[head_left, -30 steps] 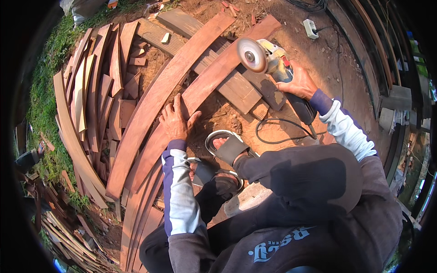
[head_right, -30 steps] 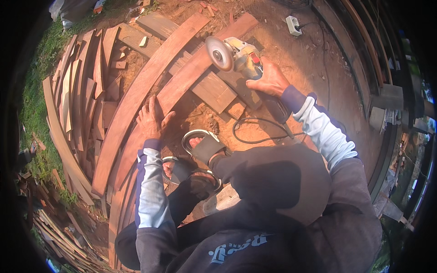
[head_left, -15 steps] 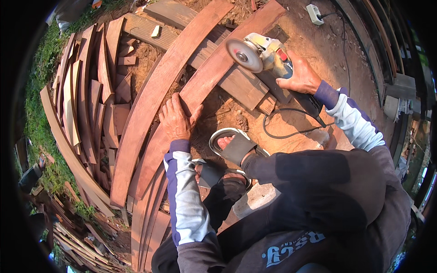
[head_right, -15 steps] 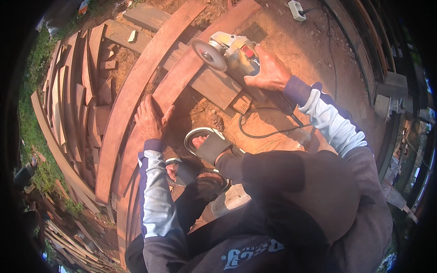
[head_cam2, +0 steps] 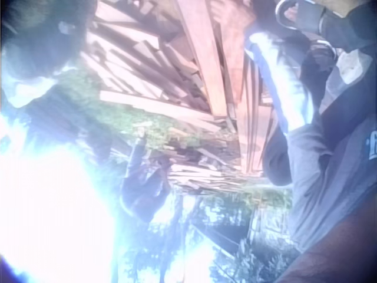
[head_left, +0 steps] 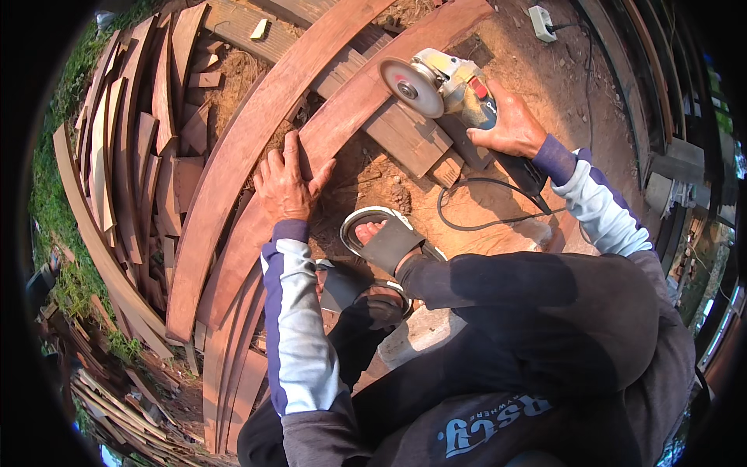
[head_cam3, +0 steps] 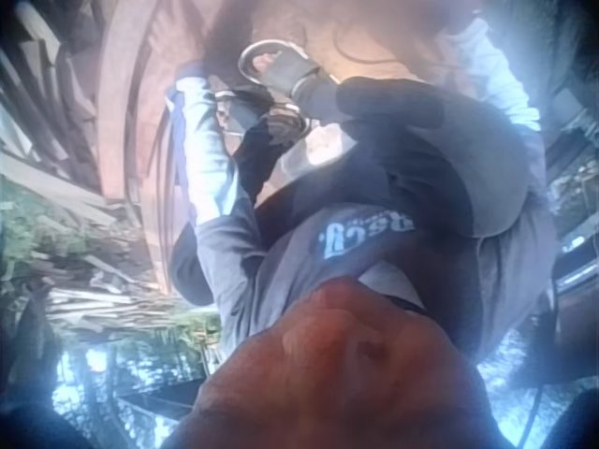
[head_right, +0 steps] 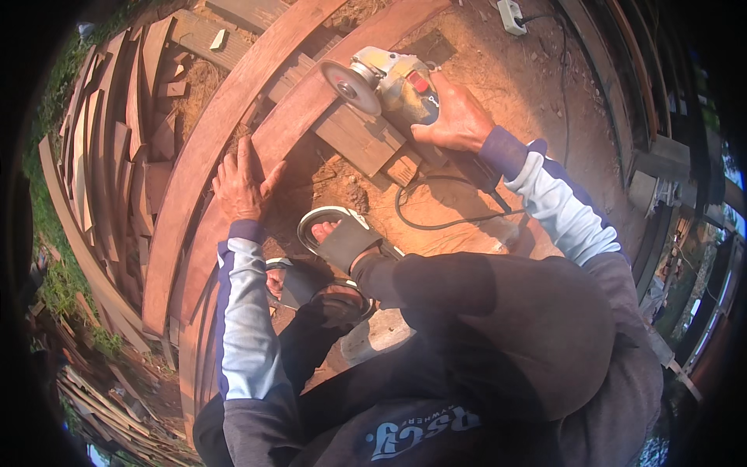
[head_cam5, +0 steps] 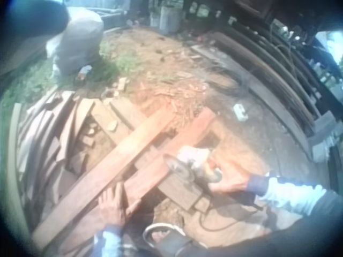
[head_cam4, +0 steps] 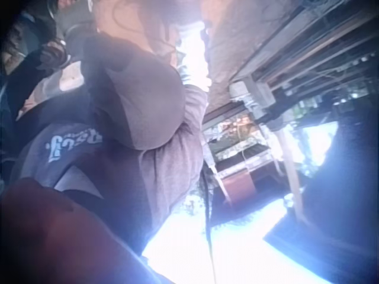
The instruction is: The person walks across a wooden deck, picks up an angle grinder, plugs it in, and sits on the ground to cut a wooden plank. After cutting, the person inspects the plank and carries it back onto the deck.
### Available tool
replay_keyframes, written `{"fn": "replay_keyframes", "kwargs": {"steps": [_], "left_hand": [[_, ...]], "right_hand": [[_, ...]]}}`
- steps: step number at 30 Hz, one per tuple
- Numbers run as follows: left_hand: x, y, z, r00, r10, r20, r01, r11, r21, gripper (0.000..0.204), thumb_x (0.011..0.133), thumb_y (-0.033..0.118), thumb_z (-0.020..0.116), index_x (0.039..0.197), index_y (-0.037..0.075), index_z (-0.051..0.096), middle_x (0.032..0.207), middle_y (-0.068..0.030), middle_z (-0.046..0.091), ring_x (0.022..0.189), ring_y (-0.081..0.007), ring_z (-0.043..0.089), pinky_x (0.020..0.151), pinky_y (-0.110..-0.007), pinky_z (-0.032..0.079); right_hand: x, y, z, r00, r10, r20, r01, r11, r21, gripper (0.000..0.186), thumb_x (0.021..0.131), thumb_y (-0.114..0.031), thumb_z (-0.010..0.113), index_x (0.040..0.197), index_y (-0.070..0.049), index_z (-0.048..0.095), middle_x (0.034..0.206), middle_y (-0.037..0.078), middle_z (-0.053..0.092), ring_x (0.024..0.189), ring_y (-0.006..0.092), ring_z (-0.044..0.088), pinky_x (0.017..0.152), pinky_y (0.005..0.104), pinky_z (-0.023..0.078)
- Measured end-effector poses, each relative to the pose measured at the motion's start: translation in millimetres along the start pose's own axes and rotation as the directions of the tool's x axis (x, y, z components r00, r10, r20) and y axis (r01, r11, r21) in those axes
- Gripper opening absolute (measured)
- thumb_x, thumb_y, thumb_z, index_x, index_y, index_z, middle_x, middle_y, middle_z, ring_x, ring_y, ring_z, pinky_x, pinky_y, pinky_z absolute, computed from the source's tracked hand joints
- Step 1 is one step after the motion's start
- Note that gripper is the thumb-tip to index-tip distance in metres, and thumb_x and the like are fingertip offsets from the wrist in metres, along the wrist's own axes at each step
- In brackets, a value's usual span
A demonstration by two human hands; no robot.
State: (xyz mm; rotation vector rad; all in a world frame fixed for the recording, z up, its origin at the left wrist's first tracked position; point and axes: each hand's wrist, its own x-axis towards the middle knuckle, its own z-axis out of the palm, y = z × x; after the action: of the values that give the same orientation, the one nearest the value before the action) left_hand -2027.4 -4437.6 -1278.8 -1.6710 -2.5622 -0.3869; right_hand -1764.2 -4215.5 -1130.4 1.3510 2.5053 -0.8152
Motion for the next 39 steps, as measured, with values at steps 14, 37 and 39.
{"fn": "replay_keyframes", "kwargs": {"steps": [14,37,39], "left_hand": [[0.4,0.4,-0.9,1.000,-0.007,0.028,0.007,1.000,0.003,0.080,0.075,0.067,0.066,0.135,0.016,0.051,0.094,-0.0105,0.055,0.088,-0.0292,0.057,0.077,-0.043,0.046],[0.6,0.8,-2.3,0.997,-0.023,0.068,0.023,1.000,0.006,0.082,0.074,0.067,0.068,0.137,0.018,0.049,0.103,-0.0091,0.057,0.094,-0.0281,0.057,0.078,-0.043,0.046],[0.7,1.1,-2.8,0.997,-0.025,0.071,0.025,1.000,0.007,0.081,0.074,0.066,0.068,0.137,0.018,0.049,0.102,-0.0091,0.057,0.094,-0.0281,0.057,0.078,-0.043,0.046]], "right_hand": [[3.4,10.0,5.2,0.999,-0.044,-0.012,0.044,0.999,-0.020,0.067,0.065,-0.026,0.073,0.115,0.011,0.049,0.091,0.028,0.065,0.084,0.0374,0.066,0.078,0.0416,0.052],[4.7,10.9,5.0,0.999,-0.041,-0.005,0.040,0.999,-0.024,0.068,0.065,-0.026,0.074,0.115,0.011,0.048,0.089,0.028,0.065,0.083,0.0362,0.067,0.077,0.0410,0.053],[5.0,10.8,4.5,0.998,-0.060,-0.017,0.060,0.998,-0.027,0.067,0.064,-0.026,0.074,0.114,0.011,0.049,0.089,0.028,0.065,0.084,0.0372,0.067,0.078,0.0413,0.053]]}}
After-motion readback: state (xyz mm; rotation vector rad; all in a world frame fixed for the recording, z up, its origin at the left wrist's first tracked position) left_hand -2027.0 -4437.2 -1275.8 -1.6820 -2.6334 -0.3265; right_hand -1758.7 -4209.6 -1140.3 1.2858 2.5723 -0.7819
